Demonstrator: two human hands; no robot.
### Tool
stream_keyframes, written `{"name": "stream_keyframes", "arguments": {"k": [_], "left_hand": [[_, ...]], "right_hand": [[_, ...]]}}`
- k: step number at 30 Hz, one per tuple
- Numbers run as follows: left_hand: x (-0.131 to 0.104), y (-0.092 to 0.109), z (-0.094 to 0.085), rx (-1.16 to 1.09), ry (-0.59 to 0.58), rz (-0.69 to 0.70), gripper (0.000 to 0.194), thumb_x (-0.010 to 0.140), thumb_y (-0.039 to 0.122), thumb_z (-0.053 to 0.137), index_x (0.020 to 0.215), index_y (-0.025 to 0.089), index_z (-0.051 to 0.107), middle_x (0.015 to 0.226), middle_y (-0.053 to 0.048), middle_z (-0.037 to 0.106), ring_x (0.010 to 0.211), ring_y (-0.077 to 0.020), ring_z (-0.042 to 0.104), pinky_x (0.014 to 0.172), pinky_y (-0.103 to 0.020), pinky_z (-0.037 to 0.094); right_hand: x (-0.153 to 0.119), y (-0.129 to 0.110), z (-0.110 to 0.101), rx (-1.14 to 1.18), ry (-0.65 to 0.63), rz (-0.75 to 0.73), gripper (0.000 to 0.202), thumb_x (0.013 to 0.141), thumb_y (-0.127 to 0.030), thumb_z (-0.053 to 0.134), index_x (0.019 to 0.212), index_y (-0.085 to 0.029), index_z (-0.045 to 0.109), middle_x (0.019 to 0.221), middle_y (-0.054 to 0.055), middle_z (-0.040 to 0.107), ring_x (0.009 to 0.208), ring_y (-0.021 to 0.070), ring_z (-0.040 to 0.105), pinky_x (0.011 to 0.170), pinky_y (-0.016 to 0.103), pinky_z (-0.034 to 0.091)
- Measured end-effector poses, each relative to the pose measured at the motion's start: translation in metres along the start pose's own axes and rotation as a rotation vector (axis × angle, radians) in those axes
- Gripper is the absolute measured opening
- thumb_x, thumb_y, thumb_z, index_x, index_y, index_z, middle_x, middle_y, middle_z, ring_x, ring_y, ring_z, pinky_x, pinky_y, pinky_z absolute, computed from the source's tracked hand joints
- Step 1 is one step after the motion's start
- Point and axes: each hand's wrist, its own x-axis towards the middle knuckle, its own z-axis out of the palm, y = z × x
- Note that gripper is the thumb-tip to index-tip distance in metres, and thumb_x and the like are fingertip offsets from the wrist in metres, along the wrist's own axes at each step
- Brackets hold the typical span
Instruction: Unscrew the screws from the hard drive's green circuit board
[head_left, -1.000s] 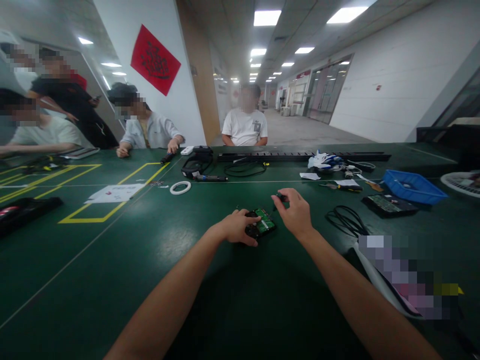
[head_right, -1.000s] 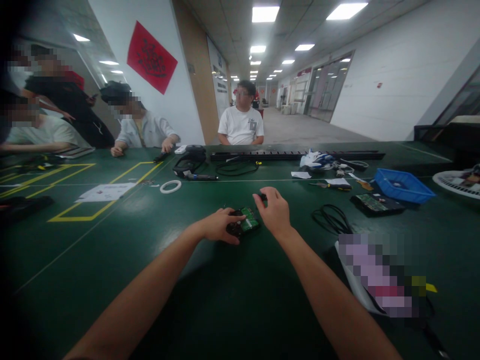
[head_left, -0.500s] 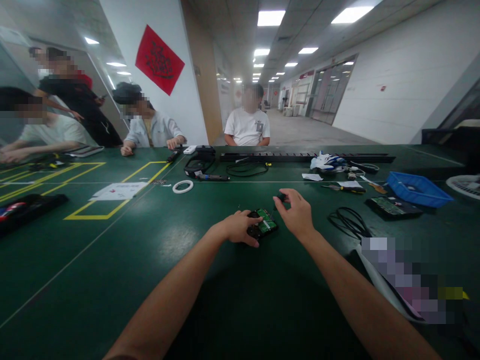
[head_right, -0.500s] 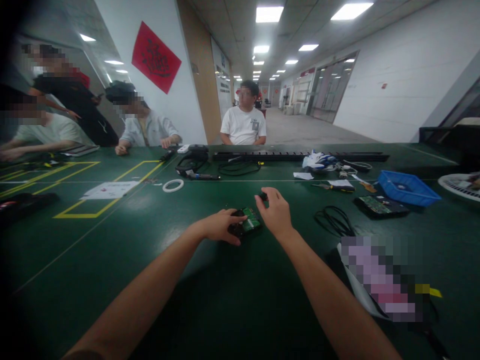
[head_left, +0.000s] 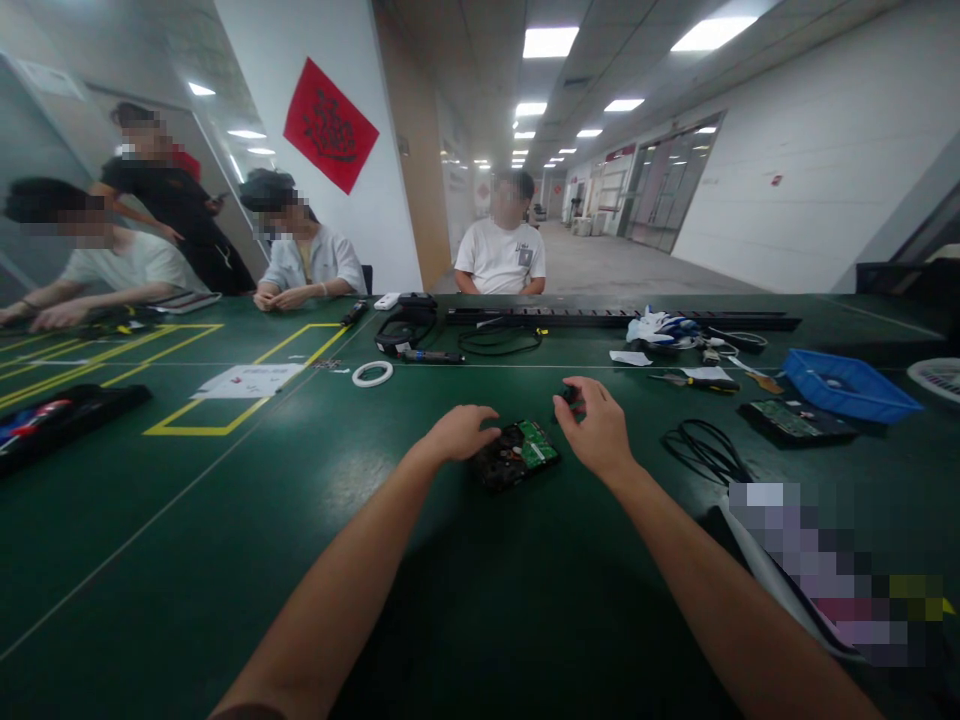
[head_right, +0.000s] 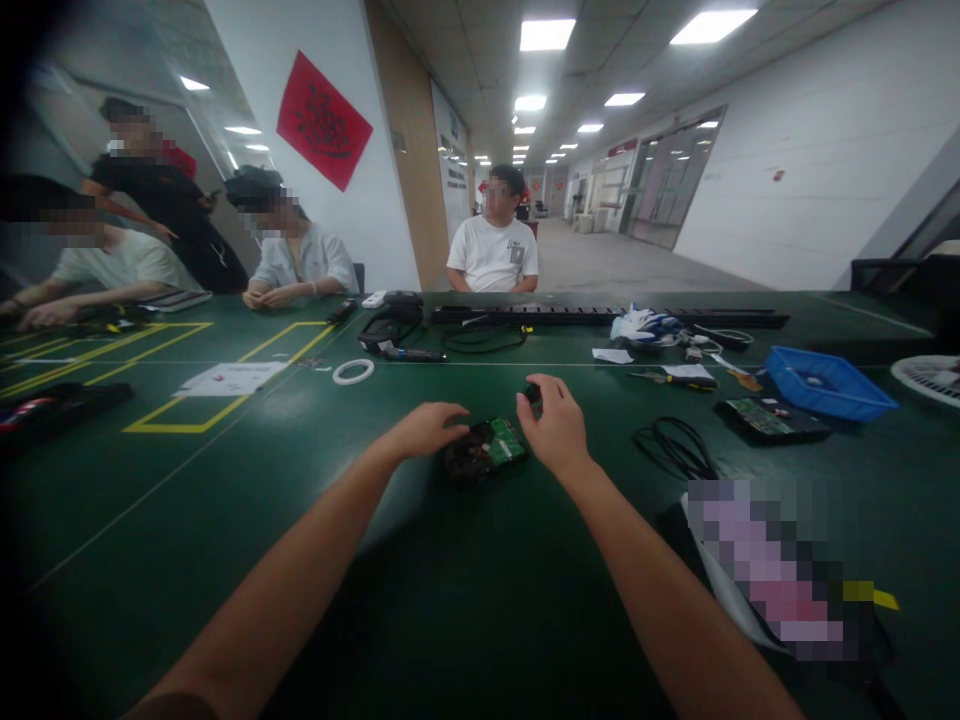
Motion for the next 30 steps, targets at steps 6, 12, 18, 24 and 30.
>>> {"name": "stream_keyframes", "arguments": {"k": [6, 12, 18, 24, 30], "left_hand": [[0.016, -0.036, 0.011, 0.025, 0.131, -0.225, 0.032, 0.089, 0.03, 0.061, 0.119, 0.021, 0.069, 0.111, -0.008, 0.073, 0.103, -0.0241, 0.066, 0.09, -0.03, 0.048], [0.039, -0.037, 0.032, 0.01, 0.166, -0.305, 0.03, 0.087, 0.037, 0.067, 0.112, 0.023, 0.071, 0.102, -0.006, 0.074, 0.095, -0.0207, 0.068, 0.082, -0.026, 0.049], [0.05, -0.035, 0.038, 0.017, 0.179, -0.341, 0.015, 0.088, 0.033, 0.065, 0.095, 0.023, 0.074, 0.101, -0.006, 0.074, 0.095, -0.0199, 0.067, 0.082, -0.025, 0.048], [0.044, -0.036, 0.038, 0.016, 0.193, -0.344, 0.016, 0.089, 0.032, 0.062, 0.092, 0.021, 0.073, 0.103, -0.009, 0.072, 0.096, -0.0218, 0.065, 0.081, -0.028, 0.047], [0.035, -0.037, 0.039, -0.025, 0.21, -0.349, 0.016, 0.091, 0.032, 0.06, 0.092, 0.02, 0.071, 0.102, -0.01, 0.072, 0.096, -0.022, 0.065, 0.082, -0.029, 0.046]], "right_hand": [[0.002, 0.001, -0.001, -0.011, -0.003, 0.047, 0.031, 0.089, -0.04, 0.06, 0.113, -0.02, 0.062, 0.104, 0.01, 0.063, 0.083, 0.0225, 0.062, 0.075, 0.037, 0.054], [0.001, -0.004, -0.004, -0.011, -0.015, 0.02, 0.03, 0.093, -0.04, 0.056, 0.115, -0.022, 0.064, 0.105, 0.01, 0.062, 0.082, 0.0209, 0.062, 0.075, 0.036, 0.054], [0.002, -0.001, -0.003, 0.004, -0.024, 0.044, 0.03, 0.093, -0.037, 0.054, 0.118, -0.02, 0.063, 0.112, 0.011, 0.063, 0.084, 0.0211, 0.064, 0.075, 0.036, 0.056], [0.002, -0.001, -0.003, 0.058, -0.043, 0.039, 0.034, 0.092, -0.035, 0.054, 0.122, -0.021, 0.061, 0.116, 0.012, 0.065, 0.091, 0.0236, 0.065, 0.078, 0.04, 0.057], [0.002, 0.001, -0.002, 0.094, -0.048, 0.071, 0.037, 0.089, -0.039, 0.058, 0.121, -0.022, 0.064, 0.111, 0.01, 0.068, 0.087, 0.0219, 0.065, 0.076, 0.038, 0.056]]}}
